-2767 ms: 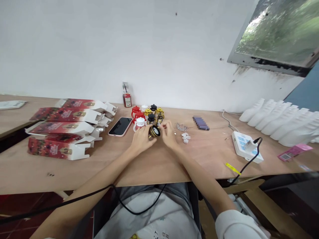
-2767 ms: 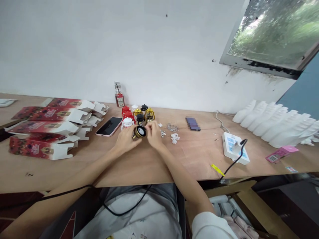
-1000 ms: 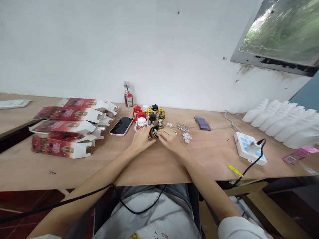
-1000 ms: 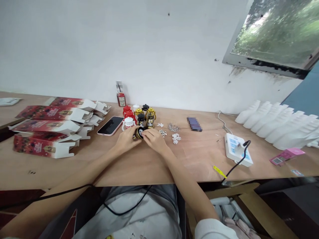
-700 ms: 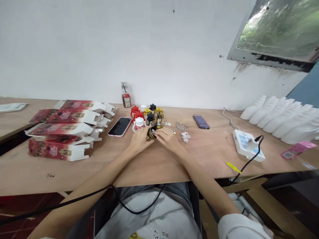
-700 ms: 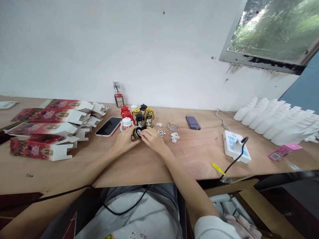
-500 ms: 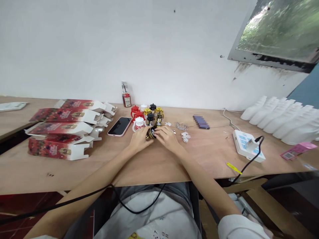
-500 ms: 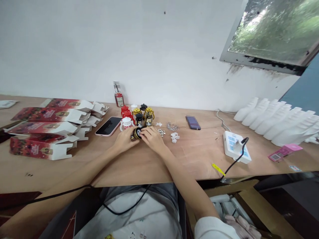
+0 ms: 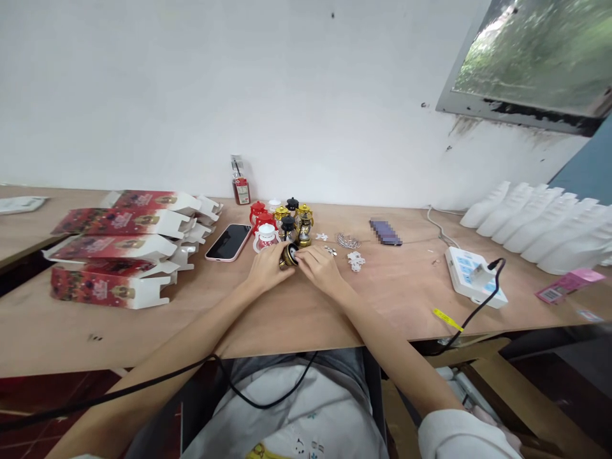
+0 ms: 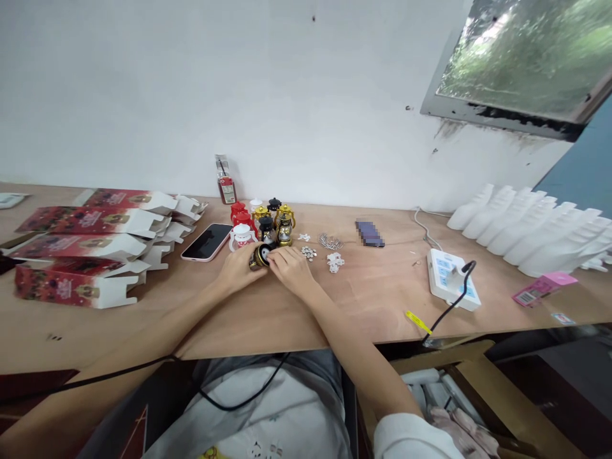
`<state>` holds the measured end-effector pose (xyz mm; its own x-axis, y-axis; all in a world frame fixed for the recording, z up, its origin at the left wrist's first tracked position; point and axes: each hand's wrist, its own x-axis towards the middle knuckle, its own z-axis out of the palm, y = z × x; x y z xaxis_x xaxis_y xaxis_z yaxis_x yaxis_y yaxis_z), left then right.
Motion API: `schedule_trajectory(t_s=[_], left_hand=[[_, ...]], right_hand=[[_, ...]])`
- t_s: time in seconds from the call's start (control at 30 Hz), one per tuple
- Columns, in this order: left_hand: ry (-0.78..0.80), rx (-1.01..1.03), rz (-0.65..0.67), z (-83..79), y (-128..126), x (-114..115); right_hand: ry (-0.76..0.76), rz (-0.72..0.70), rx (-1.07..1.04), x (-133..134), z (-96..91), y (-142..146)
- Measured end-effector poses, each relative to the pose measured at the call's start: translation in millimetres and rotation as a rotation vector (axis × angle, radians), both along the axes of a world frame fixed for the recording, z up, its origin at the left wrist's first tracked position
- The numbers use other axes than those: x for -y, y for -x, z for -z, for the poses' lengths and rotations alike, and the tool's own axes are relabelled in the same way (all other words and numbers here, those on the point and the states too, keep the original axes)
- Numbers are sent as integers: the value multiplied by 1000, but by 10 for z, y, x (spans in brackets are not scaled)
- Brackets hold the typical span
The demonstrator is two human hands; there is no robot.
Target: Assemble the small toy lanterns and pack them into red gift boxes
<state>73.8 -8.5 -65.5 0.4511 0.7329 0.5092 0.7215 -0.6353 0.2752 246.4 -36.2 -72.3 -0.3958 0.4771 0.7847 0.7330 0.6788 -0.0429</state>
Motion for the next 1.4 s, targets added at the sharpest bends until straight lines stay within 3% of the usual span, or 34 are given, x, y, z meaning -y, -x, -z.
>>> schedule_trajectory(t_s=[0.63, 0.73, 0.9, 1.2, 1.4], left_hand=[[-70, -10, 35, -38, 49, -40], [-64, 17, 36, -39, 35, -13], [-30, -10, 171, -46, -102, 121], [31, 43, 63, -44, -131, 122], [65, 77, 22, -55, -136, 121]], right_hand=[[-56, -31, -24, -50, 95, 40], [-10, -38, -111, -24, 64, 34], [35, -41, -296, -46, -27, -53], [115, 18, -278, -104, 43, 18], [122, 111, -386, -201, 92, -3]])
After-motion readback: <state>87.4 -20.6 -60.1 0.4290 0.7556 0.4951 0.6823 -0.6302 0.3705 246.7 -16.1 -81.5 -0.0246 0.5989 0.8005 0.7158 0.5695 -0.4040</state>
